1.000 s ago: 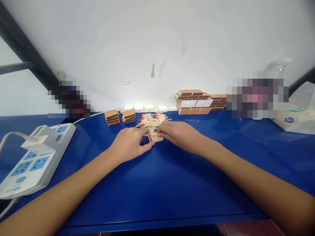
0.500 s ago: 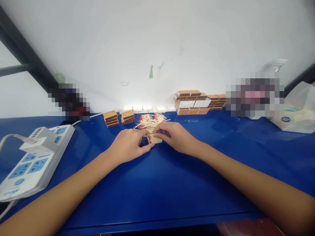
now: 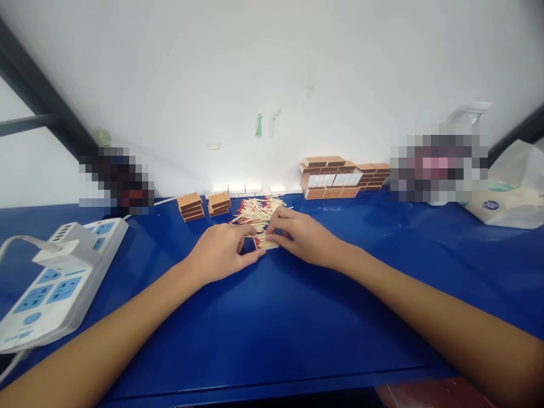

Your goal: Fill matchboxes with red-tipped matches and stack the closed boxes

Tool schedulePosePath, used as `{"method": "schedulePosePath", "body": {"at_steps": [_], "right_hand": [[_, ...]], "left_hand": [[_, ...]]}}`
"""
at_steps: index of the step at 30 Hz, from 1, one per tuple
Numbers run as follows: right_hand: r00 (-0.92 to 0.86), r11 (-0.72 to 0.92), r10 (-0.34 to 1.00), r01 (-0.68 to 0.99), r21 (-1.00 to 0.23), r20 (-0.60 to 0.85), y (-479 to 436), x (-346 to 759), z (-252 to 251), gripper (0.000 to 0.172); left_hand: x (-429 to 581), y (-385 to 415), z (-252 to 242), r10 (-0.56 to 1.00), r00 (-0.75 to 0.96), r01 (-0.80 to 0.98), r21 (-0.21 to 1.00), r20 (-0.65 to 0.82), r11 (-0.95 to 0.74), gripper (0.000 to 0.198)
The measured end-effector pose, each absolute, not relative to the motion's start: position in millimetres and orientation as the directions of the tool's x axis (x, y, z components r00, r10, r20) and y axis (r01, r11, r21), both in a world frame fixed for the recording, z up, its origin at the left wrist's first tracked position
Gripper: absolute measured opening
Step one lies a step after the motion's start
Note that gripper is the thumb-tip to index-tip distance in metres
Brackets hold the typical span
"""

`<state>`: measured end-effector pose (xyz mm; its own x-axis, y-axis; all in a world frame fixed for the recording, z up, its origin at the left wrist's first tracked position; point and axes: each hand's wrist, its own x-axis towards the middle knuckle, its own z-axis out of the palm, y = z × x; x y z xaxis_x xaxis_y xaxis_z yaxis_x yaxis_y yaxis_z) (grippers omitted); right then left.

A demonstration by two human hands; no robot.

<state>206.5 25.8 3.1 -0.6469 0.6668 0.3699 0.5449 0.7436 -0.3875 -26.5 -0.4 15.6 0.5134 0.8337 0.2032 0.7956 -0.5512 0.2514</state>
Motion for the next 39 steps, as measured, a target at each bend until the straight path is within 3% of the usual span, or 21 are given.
{"method": "schedulePosePath", "body": {"at_steps": [8,24,31,39], "right_hand": [[-0.684,0.739,0.669,0.572,-0.355,0.291,28,211,6,0.011],[-0.741,0.825,0.551,0.411,-0.389,0.384,20,206,2,0.012],[-0.737,0.812,0.571,0.442,-0.381,0.362,16,203,6,0.016],[-0.716,0.794,0.603,0.493,-0.357,0.353,15,205,9,0.007]], "left_hand": [[-28,1,14,0.827,0.518,0.792,0.244,0.217,-0.560,0.036],[-25,-2,16,0.804,0.561,0.766,0.243,0.196,-0.594,0.027],[-25,-2,16,0.804,0.562,0.769,0.236,0.194,-0.595,0.027],[-26,-2,16,0.801,0.560,0.772,0.220,0.209,-0.597,0.032]]}}
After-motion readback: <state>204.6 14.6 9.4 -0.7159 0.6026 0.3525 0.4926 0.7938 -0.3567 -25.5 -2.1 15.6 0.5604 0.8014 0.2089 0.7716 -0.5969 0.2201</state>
